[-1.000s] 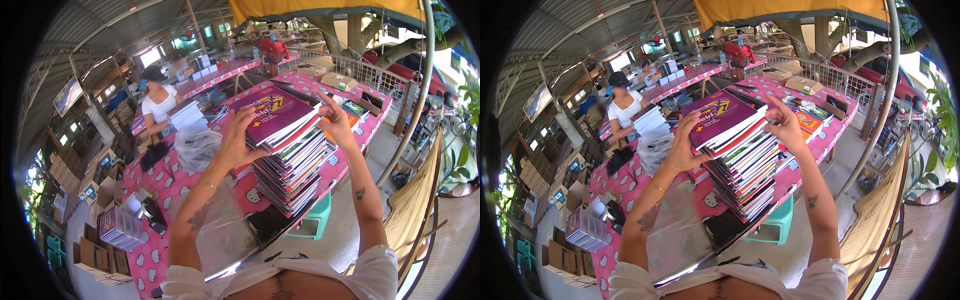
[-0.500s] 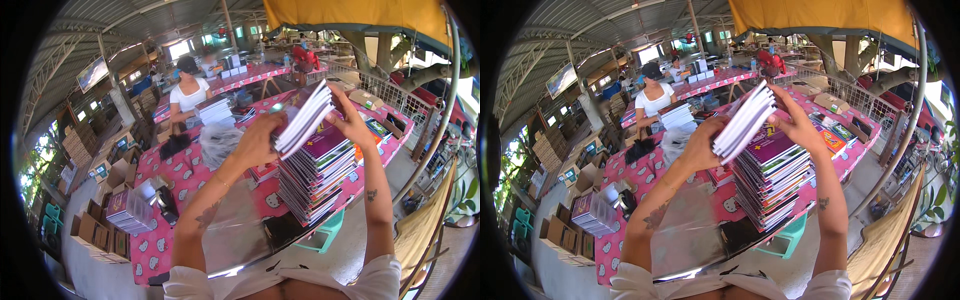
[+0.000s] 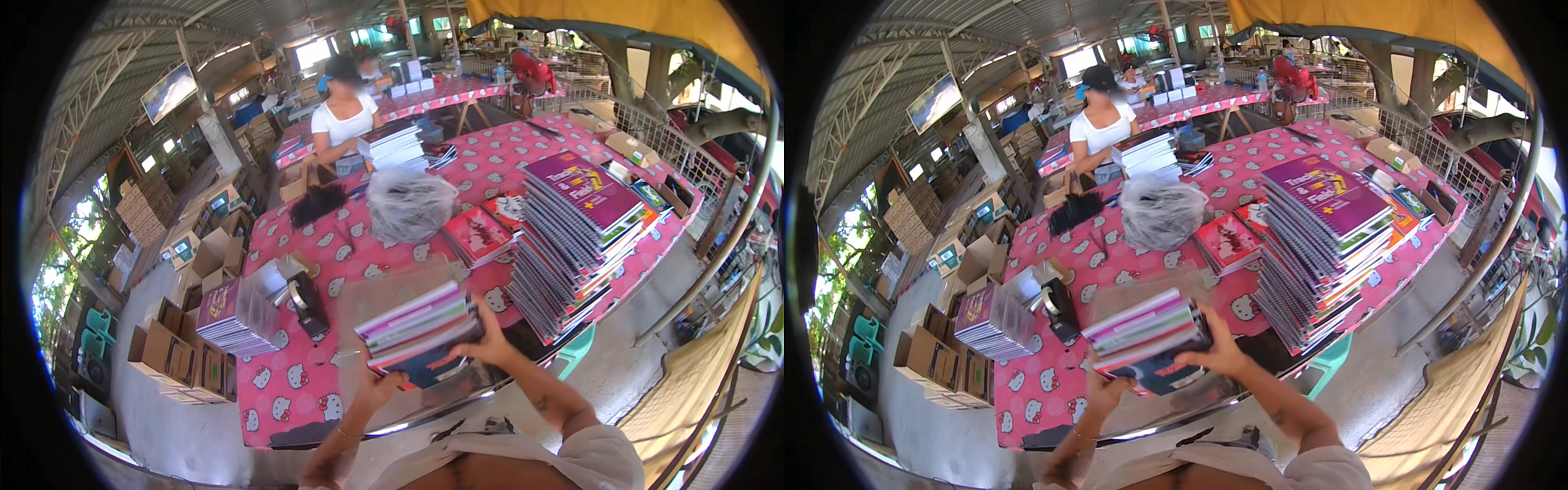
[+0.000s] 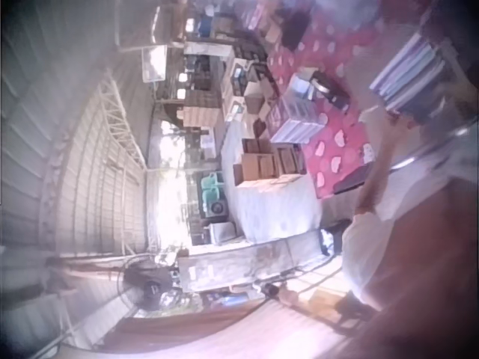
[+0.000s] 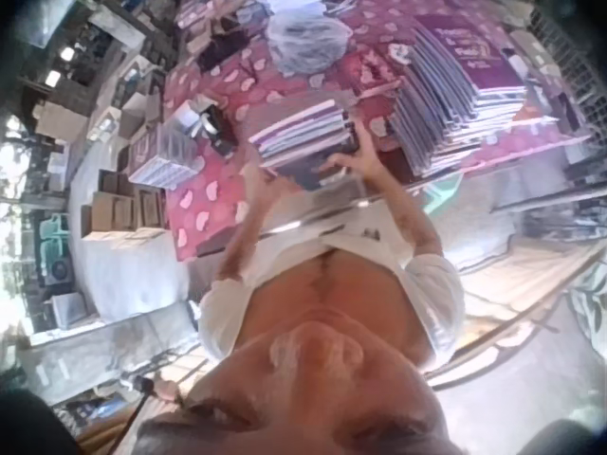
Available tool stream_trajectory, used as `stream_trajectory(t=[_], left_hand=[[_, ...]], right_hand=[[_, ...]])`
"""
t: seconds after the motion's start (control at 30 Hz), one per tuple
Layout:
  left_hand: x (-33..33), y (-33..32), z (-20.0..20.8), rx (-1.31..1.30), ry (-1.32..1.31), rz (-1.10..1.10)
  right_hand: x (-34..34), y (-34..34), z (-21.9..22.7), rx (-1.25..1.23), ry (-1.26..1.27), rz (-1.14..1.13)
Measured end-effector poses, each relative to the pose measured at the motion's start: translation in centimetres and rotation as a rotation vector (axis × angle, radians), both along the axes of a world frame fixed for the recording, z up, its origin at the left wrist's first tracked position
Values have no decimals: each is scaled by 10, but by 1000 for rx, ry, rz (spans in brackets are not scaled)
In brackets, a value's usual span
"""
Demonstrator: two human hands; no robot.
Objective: The person places individual notebooks into clear plastic bags, folds the bag edges, and secures them with tape before stacking them onto piles.
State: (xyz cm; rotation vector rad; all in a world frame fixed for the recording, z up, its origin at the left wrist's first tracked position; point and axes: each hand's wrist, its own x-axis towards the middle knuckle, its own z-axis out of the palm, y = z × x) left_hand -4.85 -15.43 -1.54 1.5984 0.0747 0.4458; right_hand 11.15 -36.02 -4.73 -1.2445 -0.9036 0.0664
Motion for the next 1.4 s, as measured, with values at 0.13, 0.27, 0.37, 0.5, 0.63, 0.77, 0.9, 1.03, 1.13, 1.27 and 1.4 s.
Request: stream_trajectory(t=[0.13,0.27,0.37,0.5,0.63,0.77,0.9,1.03,1.13,1.27,1.4], left_hand=[[-16,50,-102,-78,69,-19],[-31,79,-160,-211,494,-53],[-16,53,-133,-32,114,-40],[-14,68,-129,-26,103,-123],[-5,57,-132,-183,163,-155],[2,55,-118,-236,156,-183],[1,72,-115,34,303,-249],[-6,77,-71,206,511,-196],[-3,62,20,567,335,-118],[19,-16,14,1173,-32,130],[17,-12,12,1267,79,-65]], right_hand=[[-38,32,-83,-68,282,110],[-65,59,-98,-173,210,-15],[-64,61,-84,7,418,-61],[-57,43,-73,-96,216,-6],[-66,46,-68,-262,217,-79],[-54,37,-71,-290,284,19],[-34,30,-70,-330,271,256],[-47,38,-61,-329,231,108],[-44,37,-58,-308,260,106],[-47,36,-55,-343,185,65],[-47,32,-60,-296,437,157]])
